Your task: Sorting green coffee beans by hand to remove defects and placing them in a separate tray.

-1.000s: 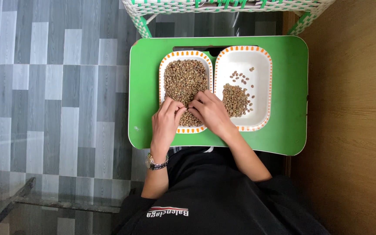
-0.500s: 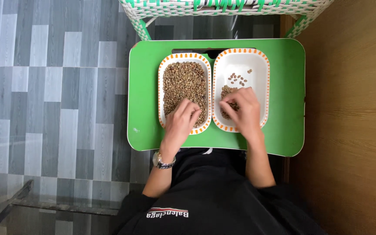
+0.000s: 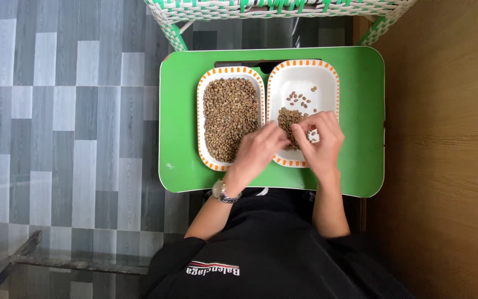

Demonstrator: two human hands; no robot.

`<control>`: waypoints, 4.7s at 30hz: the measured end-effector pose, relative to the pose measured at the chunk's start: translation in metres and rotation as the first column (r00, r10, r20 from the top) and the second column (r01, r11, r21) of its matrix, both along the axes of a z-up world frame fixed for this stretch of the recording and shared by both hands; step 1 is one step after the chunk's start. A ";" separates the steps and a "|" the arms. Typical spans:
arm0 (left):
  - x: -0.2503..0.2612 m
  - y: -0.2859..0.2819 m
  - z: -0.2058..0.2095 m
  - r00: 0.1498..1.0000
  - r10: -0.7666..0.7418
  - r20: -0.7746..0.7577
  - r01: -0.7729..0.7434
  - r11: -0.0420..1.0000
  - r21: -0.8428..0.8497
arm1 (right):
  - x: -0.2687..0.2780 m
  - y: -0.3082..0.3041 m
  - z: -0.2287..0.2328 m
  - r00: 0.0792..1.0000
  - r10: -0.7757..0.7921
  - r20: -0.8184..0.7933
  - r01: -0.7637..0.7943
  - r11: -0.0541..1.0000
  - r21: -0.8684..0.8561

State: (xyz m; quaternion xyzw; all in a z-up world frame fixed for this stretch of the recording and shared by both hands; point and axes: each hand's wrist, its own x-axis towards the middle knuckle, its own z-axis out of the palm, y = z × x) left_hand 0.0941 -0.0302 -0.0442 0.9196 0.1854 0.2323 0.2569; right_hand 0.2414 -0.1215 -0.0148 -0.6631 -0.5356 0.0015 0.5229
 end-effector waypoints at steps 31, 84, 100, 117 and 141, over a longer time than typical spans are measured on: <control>-0.079 0.038 0.022 0.957 0.271 -0.100 -0.272 0.962 -0.002 | -0.033 0.028 -0.003 0.969 0.246 -0.014 -0.245 0.958 -0.147; -0.078 0.024 0.014 0.952 0.290 -0.095 -0.292 0.956 -0.015 | -0.026 0.023 0.000 0.962 0.244 0.124 -0.214 0.952 -0.219; -0.026 0.007 0.021 0.996 0.092 0.021 -0.093 0.993 0.069 | 0.010 -0.010 0.004 0.996 0.001 0.091 0.005 0.997 -0.071; -0.075 0.039 0.021 0.958 0.282 -0.051 -0.282 0.959 0.003 | -0.032 0.030 0.006 0.959 0.265 0.097 -0.239 0.945 -0.224; -0.092 0.039 0.033 0.911 0.359 -0.202 -0.367 0.930 -0.002 | -0.062 0.066 -0.020 0.865 0.403 0.300 -0.257 0.868 -0.424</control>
